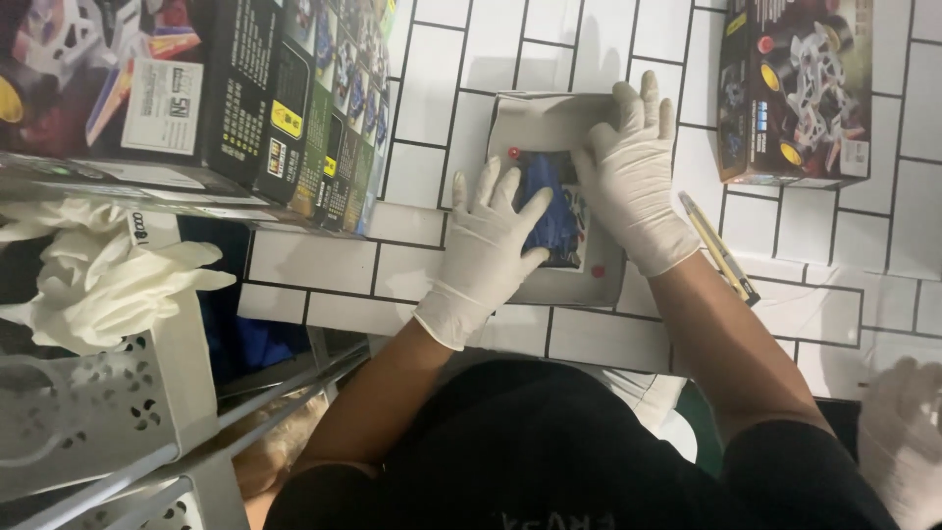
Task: The person assembles two toy cars, a red one and a blue one, by attaching wheels and other parts to the chassis. They use a small screwdriver to tighten screws on the wheels and place the completed cars into their respective boxes.
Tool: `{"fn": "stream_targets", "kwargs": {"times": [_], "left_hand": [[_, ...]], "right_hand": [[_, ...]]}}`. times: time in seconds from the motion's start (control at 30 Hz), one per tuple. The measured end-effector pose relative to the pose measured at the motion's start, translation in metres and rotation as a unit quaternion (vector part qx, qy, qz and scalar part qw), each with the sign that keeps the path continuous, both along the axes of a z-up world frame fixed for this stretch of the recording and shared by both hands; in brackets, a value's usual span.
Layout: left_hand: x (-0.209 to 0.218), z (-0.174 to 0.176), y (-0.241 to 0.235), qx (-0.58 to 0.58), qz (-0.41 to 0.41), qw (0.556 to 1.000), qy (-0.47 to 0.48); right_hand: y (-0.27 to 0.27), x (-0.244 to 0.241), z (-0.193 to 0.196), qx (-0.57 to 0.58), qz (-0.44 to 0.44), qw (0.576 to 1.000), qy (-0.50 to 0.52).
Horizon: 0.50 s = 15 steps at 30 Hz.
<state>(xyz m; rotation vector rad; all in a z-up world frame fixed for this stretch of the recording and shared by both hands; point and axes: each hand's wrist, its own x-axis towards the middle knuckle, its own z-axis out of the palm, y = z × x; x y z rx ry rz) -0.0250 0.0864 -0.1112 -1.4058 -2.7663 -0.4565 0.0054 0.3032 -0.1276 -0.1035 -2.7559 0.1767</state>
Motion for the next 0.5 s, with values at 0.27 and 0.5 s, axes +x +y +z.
{"fn": "stream_targets", "kwargs": {"times": [0.27, 0.5], "left_hand": [[0.0, -0.002, 0.001, -0.005, -0.002, 1.0, -0.003], [-0.001, -0.003, 0.0, -0.01, -0.004, 1.0, 0.0]], "right_hand": [[0.005, -0.004, 0.003, 0.037, 0.04, 0.998, 0.011], [0.016, -0.009, -0.004, 0.019, 0.059, 0.998, -0.01]]}}
